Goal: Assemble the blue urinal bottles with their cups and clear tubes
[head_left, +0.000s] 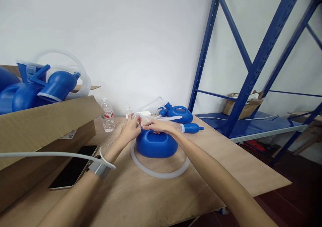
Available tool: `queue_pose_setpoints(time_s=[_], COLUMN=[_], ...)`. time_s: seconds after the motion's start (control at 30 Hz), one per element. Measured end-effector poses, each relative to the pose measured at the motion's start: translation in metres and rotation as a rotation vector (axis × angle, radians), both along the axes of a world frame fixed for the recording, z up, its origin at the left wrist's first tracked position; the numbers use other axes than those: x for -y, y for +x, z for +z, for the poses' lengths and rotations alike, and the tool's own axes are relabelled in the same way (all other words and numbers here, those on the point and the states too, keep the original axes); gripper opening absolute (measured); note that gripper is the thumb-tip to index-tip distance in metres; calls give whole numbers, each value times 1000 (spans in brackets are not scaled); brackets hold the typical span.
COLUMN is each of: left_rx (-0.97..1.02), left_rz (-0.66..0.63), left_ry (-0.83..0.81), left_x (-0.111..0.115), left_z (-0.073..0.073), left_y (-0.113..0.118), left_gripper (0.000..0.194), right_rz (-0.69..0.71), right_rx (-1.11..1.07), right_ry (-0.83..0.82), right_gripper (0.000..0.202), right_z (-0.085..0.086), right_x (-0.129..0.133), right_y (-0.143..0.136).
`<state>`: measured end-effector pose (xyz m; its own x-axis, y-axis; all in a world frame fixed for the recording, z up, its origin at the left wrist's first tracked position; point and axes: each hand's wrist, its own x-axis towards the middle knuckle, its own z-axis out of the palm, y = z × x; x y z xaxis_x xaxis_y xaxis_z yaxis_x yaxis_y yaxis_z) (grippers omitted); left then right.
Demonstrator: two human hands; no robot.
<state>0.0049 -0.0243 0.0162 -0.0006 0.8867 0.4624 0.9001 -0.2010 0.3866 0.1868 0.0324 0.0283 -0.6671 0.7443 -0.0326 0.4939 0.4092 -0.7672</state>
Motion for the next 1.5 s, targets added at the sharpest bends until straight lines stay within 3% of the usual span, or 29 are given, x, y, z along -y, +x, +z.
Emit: queue_pose_setpoints(time_s=[0.2, 0.43, 0.77, 1.17, 1.5], left_rx=[-43, 85, 213, 182, 66], left_rz=[-12, -57, -88, -81, -151], left_ry=[24, 0, -7, 37, 100], left_x=[0, 1, -3, 1, 0], left_z=[1, 1, -1, -1, -2], left_y=[-1, -3, -6, -4, -7], left_gripper=[15, 8, 8, 12, 10], right_rz=[0, 30, 48, 23, 28], right_rx=[45, 3, -18, 5, -3], right_ry=[-14, -54, -88, -54, -22], right_gripper=[34, 43, 36, 39, 39], right_z=[5, 6, 2, 4, 2], right_x=[1, 2, -6, 1, 0], right_y=[-1, -2, 1, 0, 1])
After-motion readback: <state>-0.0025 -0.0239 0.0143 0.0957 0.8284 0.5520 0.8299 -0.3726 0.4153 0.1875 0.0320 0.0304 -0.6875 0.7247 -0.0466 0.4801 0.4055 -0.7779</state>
